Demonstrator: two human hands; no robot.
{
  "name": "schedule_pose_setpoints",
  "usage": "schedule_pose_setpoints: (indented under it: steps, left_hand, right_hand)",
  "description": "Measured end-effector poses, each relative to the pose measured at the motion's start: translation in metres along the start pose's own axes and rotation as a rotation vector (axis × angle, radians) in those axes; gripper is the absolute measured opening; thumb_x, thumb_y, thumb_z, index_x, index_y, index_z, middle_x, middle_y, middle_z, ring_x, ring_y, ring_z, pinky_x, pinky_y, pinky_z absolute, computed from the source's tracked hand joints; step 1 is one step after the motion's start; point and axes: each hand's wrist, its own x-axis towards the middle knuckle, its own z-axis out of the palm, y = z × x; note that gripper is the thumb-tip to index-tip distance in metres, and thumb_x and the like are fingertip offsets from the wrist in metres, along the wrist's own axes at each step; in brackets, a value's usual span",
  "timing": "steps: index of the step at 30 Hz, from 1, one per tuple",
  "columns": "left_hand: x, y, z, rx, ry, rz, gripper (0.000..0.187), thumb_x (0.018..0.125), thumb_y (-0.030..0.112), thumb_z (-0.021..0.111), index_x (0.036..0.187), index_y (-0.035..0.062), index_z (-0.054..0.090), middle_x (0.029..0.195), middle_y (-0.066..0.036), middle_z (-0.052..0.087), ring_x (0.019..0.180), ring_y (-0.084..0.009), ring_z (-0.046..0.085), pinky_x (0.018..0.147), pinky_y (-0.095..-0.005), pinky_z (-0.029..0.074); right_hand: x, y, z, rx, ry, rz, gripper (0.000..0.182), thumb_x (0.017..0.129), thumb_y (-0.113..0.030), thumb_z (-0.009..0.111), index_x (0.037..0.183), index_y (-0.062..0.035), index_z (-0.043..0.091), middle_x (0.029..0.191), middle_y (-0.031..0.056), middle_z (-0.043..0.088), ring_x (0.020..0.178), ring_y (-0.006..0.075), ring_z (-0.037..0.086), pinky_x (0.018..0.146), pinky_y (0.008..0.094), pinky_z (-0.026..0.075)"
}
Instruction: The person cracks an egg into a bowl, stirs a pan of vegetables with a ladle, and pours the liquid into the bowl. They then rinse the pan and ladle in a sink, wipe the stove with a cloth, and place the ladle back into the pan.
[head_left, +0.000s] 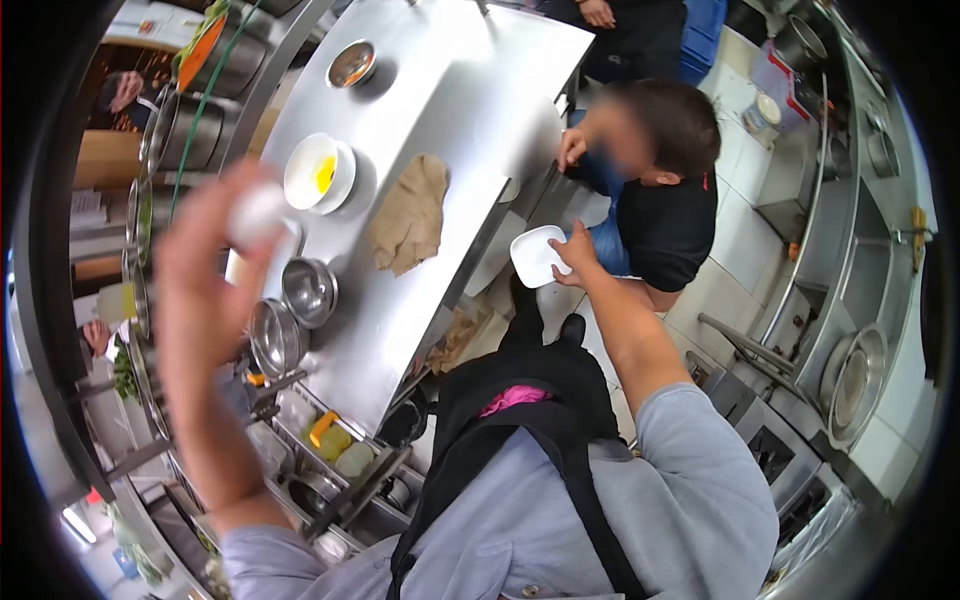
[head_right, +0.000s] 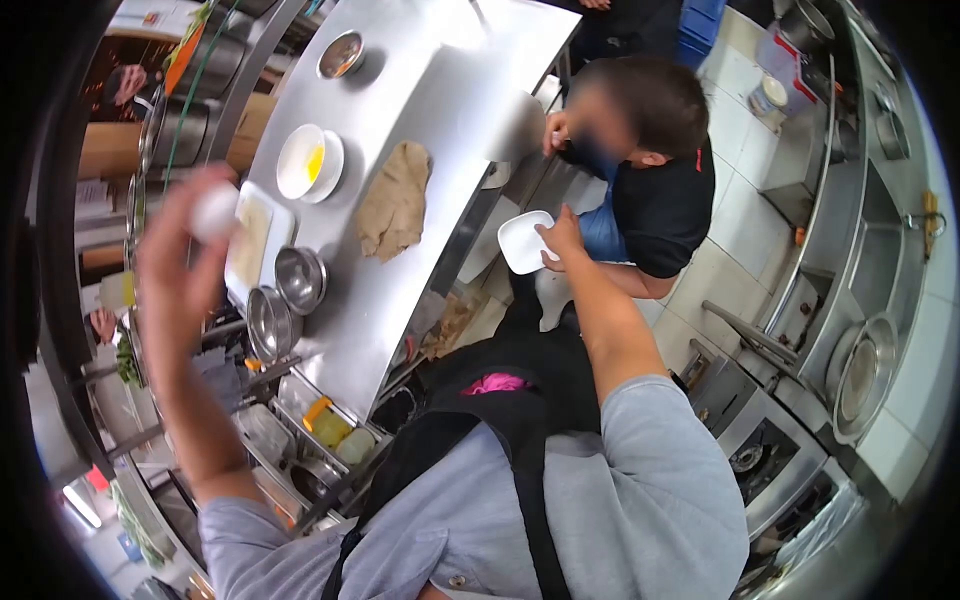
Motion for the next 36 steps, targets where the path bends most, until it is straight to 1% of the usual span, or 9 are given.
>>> schedule_pose_setpoints:
  steps: [1, 5, 7, 11, 18, 21, 24, 29, 36]
  left_hand:
    - [-0.028, 0.004, 0.019, -0.134, -0.12, -0.101, 0.041, 0.088, 0.011, 0.068, 0.128, 0.003, 0.061, 0.119, -0.012, 0.067, 0.106, -0.0179, 0.063, 0.093, -0.0314, 0.049]
    - [-0.147, -0.033, 0.158, -0.985, -0.222, -0.702, 0.032, 0.103, 0.035, 0.053, 0.119, 0.0092, 0.062, 0.08, 0.002, 0.058, 0.063, -0.0029, 0.049, 0.054, -0.0193, 0.04]
    - [-0.199, -0.038, 0.219, -1.553, -0.1, -1.086, 0.035, 0.104, 0.039, 0.05, 0.123, 0.0102, 0.057, 0.072, 0.003, 0.048, 0.058, -0.0059, 0.041, 0.052, -0.0205, 0.035]
    - [-0.269, -0.041, 0.281, -1.718, 0.171, -1.222, 0.038, 0.102, 0.036, 0.055, 0.13, 0.0112, 0.052, 0.08, 0.0, 0.05, 0.063, -0.0084, 0.044, 0.055, -0.0223, 0.038]
    - [-0.339, -0.065, 0.348, -1.25, 0.39, -1.32, 0.05, 0.098, 0.026, 0.063, 0.14, 0.0064, 0.043, 0.091, -0.006, 0.061, 0.076, -0.0147, 0.061, 0.068, -0.0326, 0.052]
    - [-0.341, -0.063, 0.367, -0.457, 0.277, -1.252, 0.05, 0.097, 0.034, 0.06, 0.133, 0.0019, 0.046, 0.091, -0.024, 0.07, 0.081, -0.0355, 0.07, 0.075, -0.0451, 0.053]
    - [-0.316, -0.048, 0.348, -0.237, 0.214, -1.263, 0.05, 0.097, 0.037, 0.058, 0.131, 0.0028, 0.046, 0.093, -0.025, 0.069, 0.082, -0.0424, 0.068, 0.074, -0.0492, 0.053]
    - [-0.315, -0.047, 0.363, -0.069, 0.045, -1.299, 0.051, 0.095, 0.04, 0.059, 0.127, 0.0025, 0.047, 0.093, -0.026, 0.069, 0.08, -0.0408, 0.069, 0.07, -0.0506, 0.053]
    - [-0.33, -0.042, 0.372, -0.047, 0.247, -1.23, 0.048, 0.095, 0.038, 0.061, 0.126, 0.0034, 0.048, 0.096, -0.023, 0.069, 0.086, -0.0399, 0.067, 0.077, -0.0498, 0.047]
  right_hand:
    - [0.004, 0.006, 0.005, -0.033, -0.01, -0.048, 0.089, 0.078, -0.033, 0.079, 0.148, 0.0004, 0.034, 0.143, 0.026, 0.046, 0.129, 0.0398, 0.05, 0.108, 0.0404, 0.042]
    - [0.017, 0.025, 0.017, -0.124, -0.147, -0.134, 0.07, 0.083, -0.032, 0.073, 0.142, -0.0052, 0.047, 0.141, 0.0216, 0.053, 0.127, 0.036, 0.053, 0.106, 0.0404, 0.044]
    - [0.034, 0.056, 0.039, -0.132, -0.093, -0.266, 0.045, 0.086, -0.028, 0.071, 0.125, -0.0077, 0.064, 0.116, 0.021, 0.068, 0.109, 0.0355, 0.066, 0.093, 0.0406, 0.051]
    - [-0.015, 0.007, -0.01, -0.211, -0.369, -0.381, 0.027, 0.089, -0.021, 0.065, 0.11, -0.0032, 0.071, 0.1, 0.0208, 0.072, 0.096, 0.0346, 0.07, 0.084, 0.0402, 0.053]
    - [-0.118, -0.109, -0.058, -0.132, -0.275, -0.639, 0.022, 0.09, -0.011, 0.061, 0.107, 0.0003, 0.069, 0.091, 0.0229, 0.07, 0.083, 0.0334, 0.071, 0.074, 0.0381, 0.054]
    - [-0.137, -0.144, -0.015, 0.058, -0.267, -0.642, 0.021, 0.091, -0.008, 0.058, 0.106, 0.0045, 0.066, 0.084, 0.0174, 0.071, 0.078, 0.0237, 0.071, 0.07, 0.0355, 0.054]
    - [-0.144, -0.176, 0.053, 0.166, -0.468, -0.429, 0.021, 0.091, -0.007, 0.055, 0.106, 0.0062, 0.063, 0.084, 0.0126, 0.068, 0.076, 0.0203, 0.069, 0.059, 0.033, 0.058]
    - [-0.168, -0.199, 0.14, 0.426, -0.599, -0.181, 0.029, 0.092, -0.003, 0.054, 0.12, 0.0021, 0.052, 0.109, 0.0138, 0.061, 0.088, 0.0234, 0.068, 0.061, 0.0338, 0.064]
    - [-0.182, -0.22, 0.15, 0.288, -0.589, -0.126, 0.032, 0.092, -0.015, 0.063, 0.116, 0.0067, 0.058, 0.103, 0.0197, 0.065, 0.083, 0.0266, 0.07, 0.066, 0.035, 0.061]
